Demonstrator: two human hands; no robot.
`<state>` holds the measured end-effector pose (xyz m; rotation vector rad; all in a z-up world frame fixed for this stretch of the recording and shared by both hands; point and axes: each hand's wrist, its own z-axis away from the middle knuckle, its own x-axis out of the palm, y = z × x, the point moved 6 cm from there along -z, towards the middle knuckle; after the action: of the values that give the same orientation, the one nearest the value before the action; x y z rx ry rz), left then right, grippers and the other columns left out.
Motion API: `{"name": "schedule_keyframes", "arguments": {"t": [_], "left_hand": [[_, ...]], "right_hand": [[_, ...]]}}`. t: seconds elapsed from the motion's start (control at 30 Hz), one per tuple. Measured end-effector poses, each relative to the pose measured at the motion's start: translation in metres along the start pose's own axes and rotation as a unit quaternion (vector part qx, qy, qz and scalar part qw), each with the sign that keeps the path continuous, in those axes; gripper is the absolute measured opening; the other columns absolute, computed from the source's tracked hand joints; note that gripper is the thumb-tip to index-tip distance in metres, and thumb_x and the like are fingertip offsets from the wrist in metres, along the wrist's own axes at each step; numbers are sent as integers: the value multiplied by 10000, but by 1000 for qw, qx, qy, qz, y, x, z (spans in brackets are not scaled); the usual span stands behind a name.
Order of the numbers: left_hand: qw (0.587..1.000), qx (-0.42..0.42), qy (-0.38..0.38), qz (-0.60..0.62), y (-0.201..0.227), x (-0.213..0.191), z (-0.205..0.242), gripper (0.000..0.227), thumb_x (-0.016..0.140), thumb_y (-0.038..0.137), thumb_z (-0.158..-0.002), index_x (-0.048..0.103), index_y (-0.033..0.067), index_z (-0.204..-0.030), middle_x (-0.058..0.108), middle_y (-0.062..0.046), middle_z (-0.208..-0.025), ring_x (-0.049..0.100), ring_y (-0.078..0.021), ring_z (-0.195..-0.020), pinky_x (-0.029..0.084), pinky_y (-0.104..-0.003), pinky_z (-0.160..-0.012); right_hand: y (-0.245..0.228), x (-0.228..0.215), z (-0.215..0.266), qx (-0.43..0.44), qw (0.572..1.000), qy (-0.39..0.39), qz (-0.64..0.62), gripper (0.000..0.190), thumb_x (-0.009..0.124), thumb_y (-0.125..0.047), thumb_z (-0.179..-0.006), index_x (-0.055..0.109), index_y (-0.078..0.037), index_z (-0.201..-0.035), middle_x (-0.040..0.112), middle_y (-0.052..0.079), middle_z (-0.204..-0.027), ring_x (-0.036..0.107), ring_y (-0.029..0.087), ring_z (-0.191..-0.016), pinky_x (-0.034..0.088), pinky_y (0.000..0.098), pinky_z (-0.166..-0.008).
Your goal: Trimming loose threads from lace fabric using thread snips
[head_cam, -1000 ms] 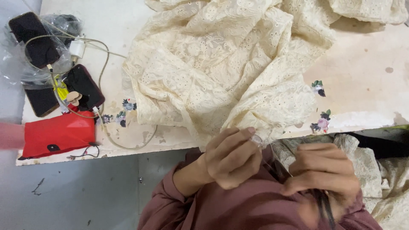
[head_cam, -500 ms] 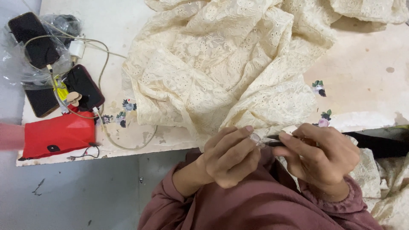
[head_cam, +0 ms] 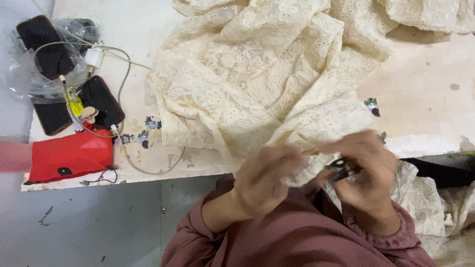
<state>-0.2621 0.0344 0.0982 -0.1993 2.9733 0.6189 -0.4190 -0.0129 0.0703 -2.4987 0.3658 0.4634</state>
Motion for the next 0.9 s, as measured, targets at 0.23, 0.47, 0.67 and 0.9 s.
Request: {"name": "schedule_keyframes", "arguments": {"t": [0.23, 0.47, 0.67, 0.9], "left_hand": [[889, -421, 64, 168, -30, -12, 11, 74, 627, 114, -805, 604, 102, -875, 512, 43, -672, 406, -56, -575, 319, -178, -528], [917, -376, 36, 129, -22, -13, -2, 121, 528, 196, -867, 581, 87, -854, 449, 43, -591, 329, -62, -514, 232, -203, -465], [898, -409, 47, 157, -24, -13, 6, 208, 484, 188, -886, 572, 85, -728, 520, 20, -596, 470, -74, -507, 371, -189, -461], [893, -413, 83, 159, -24, -20, 6, 131, 528, 149, -861, 589, 61, -786, 460, 55, -617, 365, -50, -542, 299, -202, -491]], "right_hand": [[10, 14, -18, 73, 984, -17, -161, 160, 458, -56, -761, 558, -72, -886, 507, 5, -674, 444, 84, -578, 365, 207, -534], [-48, 20, -50, -25, 996, -61, -54, 113, 664, -72, -718, 632, -1, -799, 576, 100, -695, 558, 145, -576, 437, 210, -505], [-5, 27, -29, 65, 921, -37, -381, 124, 505, -3, -729, 515, -122, -762, 502, -51, -648, 445, 35, -549, 396, 158, -496], [-8, 8, -20, -6, 974, -32, -223, 416, 611, -395, -728, 533, -110, -1021, 450, -106, -560, 368, -2, -473, 291, 178, -451]]}}
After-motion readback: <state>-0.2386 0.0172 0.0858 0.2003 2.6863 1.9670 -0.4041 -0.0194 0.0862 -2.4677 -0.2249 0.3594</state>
